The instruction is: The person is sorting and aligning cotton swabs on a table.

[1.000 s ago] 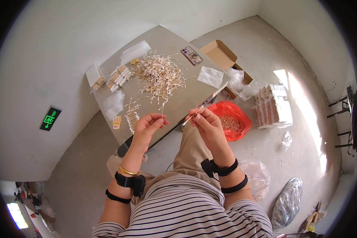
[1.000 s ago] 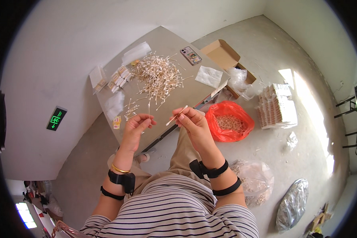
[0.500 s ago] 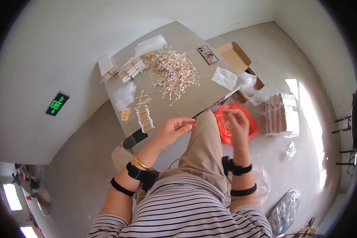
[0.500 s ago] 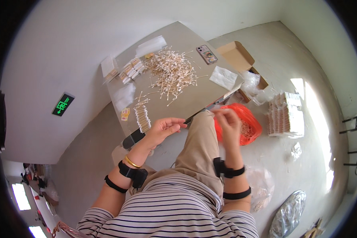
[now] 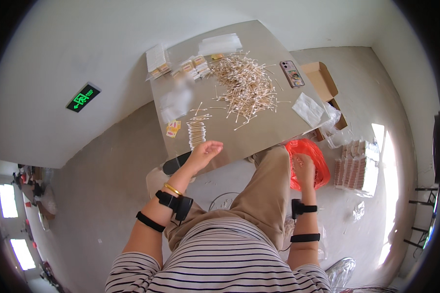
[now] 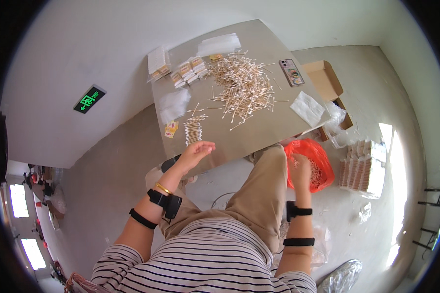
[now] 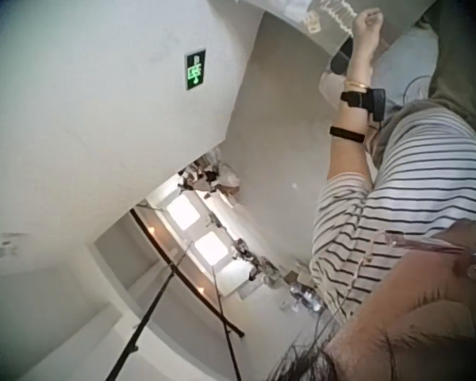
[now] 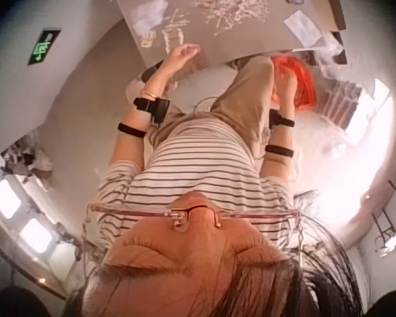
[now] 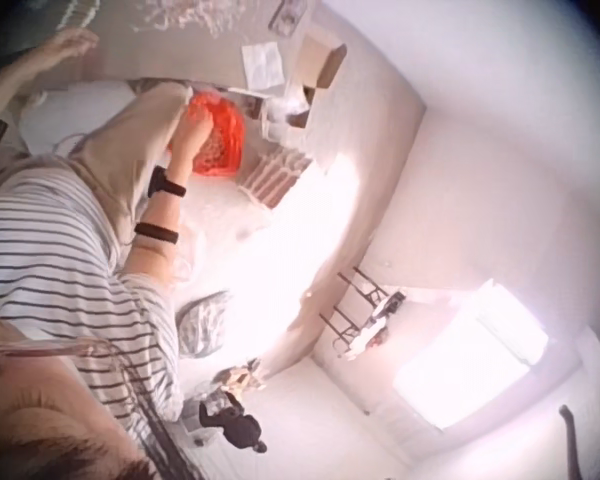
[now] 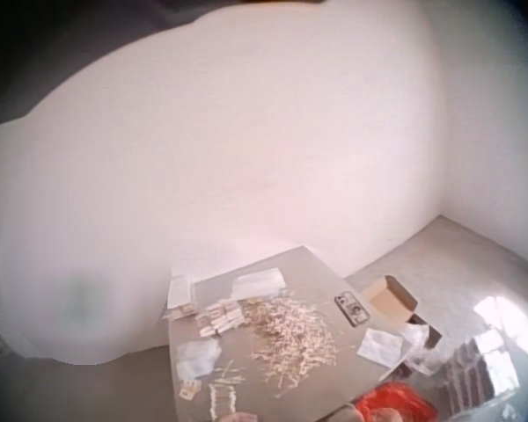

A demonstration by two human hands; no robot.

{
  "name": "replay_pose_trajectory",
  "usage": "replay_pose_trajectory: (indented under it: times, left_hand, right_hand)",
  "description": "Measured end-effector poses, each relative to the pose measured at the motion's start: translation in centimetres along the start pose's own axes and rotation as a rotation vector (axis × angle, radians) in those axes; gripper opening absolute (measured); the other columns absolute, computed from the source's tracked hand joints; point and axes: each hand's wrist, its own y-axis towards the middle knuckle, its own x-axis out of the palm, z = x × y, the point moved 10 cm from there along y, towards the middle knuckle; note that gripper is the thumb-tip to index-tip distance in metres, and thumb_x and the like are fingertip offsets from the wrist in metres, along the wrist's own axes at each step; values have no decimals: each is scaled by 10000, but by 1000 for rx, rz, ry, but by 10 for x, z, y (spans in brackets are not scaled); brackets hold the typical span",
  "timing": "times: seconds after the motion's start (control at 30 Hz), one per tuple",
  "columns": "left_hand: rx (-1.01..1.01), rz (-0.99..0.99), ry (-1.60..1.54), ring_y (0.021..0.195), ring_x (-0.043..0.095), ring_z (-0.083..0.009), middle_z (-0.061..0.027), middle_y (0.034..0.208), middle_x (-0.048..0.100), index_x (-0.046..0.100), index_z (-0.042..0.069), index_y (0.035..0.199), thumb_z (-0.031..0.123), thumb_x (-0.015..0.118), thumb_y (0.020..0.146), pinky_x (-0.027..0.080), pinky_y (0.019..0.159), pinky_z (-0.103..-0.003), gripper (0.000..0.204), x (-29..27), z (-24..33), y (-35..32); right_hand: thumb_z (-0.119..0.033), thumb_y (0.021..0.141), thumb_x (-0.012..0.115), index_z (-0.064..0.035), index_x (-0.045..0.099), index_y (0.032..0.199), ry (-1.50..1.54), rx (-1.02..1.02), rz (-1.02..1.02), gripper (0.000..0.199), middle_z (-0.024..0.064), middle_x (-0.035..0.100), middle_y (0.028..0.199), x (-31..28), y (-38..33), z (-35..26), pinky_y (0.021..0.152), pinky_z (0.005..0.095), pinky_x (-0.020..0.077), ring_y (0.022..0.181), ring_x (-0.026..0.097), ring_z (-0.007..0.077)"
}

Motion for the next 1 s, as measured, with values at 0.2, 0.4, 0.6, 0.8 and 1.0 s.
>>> replay_pose_trajectory:
  times: [0.2,0.4,0.6,0.8,1.0]
  left_hand:
    - [120,393,197,993,688,-195,-87,1062,734,673,66,1168,268,679,942,537,867,-349,303,-110,-24,70]
    - [62,505,548,966,691,-259,-92,1042,731,697,98,1052,291,722,870,496,864,-430,267,-165,-25,123]
    - [56,460,904,974,619,-257,-40,910,676,729,145,866,275,745,802,365,876,-440,146,-156,-14,155]
    - [9,320,1015,901,622,-219,-26,858,678,716,147,784,270,755,776,342,853,-409,129,-158,-18,174]
    - [254,314,1005,846,620,-213,-11,799,681,696,140,762,166,711,812,345,856,-391,59,-155,10,173]
  right_hand:
    - [-130,821,705,-62,717,983,109,-311,-194,176,137,664,964,111,48,-164,879,430,497,986,602,347]
    - [-120,799,712,-82,705,932,40,-432,-222,139,105,670,951,190,114,-222,866,429,503,965,601,321]
    - [-133,784,725,-103,687,928,-179,-509,-212,151,68,649,982,248,151,-232,890,409,478,1026,575,281]
    - [-163,801,716,-114,661,895,-359,-502,-183,119,62,585,1013,271,166,-230,895,405,449,1038,546,273]
    - [-117,796,722,-102,645,849,-317,-505,-160,95,75,579,967,265,169,-229,875,428,455,999,551,295]
